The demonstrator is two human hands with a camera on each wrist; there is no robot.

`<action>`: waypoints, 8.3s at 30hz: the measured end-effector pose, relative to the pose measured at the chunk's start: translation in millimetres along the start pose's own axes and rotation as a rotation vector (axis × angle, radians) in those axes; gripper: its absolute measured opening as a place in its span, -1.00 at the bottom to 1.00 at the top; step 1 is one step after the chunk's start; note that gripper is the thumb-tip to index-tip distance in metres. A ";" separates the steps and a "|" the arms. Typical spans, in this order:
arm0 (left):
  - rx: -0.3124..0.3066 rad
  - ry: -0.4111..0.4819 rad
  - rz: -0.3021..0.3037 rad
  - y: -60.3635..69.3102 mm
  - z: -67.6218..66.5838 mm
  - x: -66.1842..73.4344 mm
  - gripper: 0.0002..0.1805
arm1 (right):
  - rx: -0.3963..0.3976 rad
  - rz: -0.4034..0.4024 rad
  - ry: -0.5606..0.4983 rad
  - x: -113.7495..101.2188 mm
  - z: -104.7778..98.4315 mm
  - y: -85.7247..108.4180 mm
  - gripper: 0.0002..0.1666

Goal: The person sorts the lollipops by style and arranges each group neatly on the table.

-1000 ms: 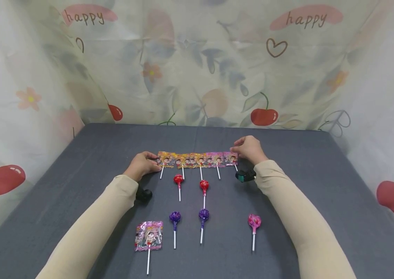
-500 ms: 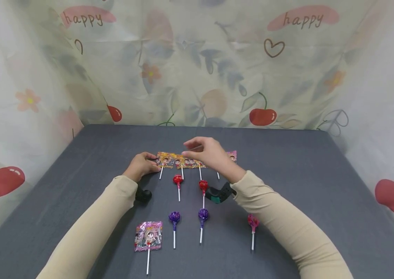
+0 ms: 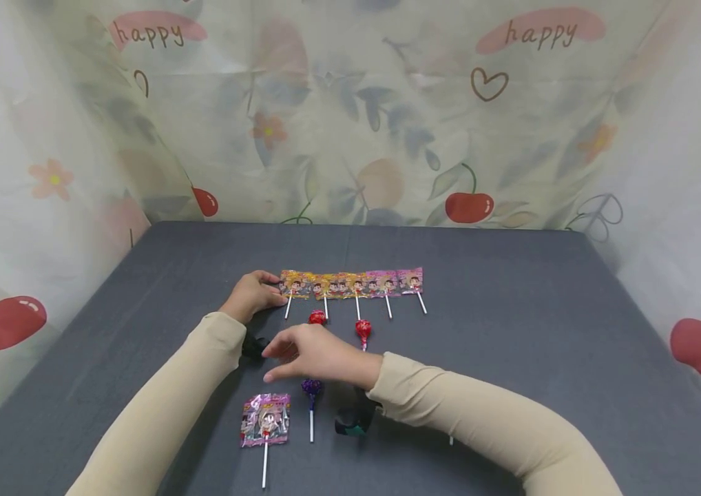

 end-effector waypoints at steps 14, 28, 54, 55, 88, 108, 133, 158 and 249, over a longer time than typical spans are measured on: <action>-0.001 0.011 -0.024 -4.1 1.3 -1.6 -0.47 | -0.099 -0.070 0.376 -2.0 40.9 -2.4 -0.44; -0.007 0.019 -0.030 -7.0 2.5 -4.4 -0.46 | -0.087 -0.074 0.459 -1.1 46.7 -2.4 -0.49; -0.003 0.001 -0.005 -3.9 2.2 -0.8 -0.47 | -0.066 -0.159 0.064 -27.3 8.6 20.1 -0.71; -0.004 0.003 -0.006 -3.6 2.2 -0.7 -0.47 | -0.059 -0.167 0.057 -29.9 5.5 21.6 -0.72; -0.009 0.015 0.003 -7.0 2.2 -2.9 -0.45 | 0.623 -0.058 0.037 26.5 -193.0 86.9 -0.59; -0.018 0.009 -0.012 -6.5 2.9 -2.1 -0.46 | 0.645 0.378 -0.004 168.8 -232.0 107.3 -0.49; -0.022 0.020 -0.022 -8.2 3.4 -3.3 -0.45 | 0.470 0.549 -0.035 210.1 -231.4 101.0 -0.50; -0.015 0.023 -0.030 -5.8 2.9 -3.3 -0.47 | 0.506 0.621 0.049 207.5 -230.7 99.4 -0.52; -0.320 -0.075 0.459 74.1 57.2 45.3 -0.79 | 0.543 0.662 -0.004 215.4 -236.9 100.4 -0.51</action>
Point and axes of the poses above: each hand's wrist, its own y-axis away from the middle knuckle, its own z-axis out of the palm, x = y × z, the point moved 8 cm from there along -y, towards the middle knuckle, and after that the axes turned 2 degrees about z, right-handed, at the moved point
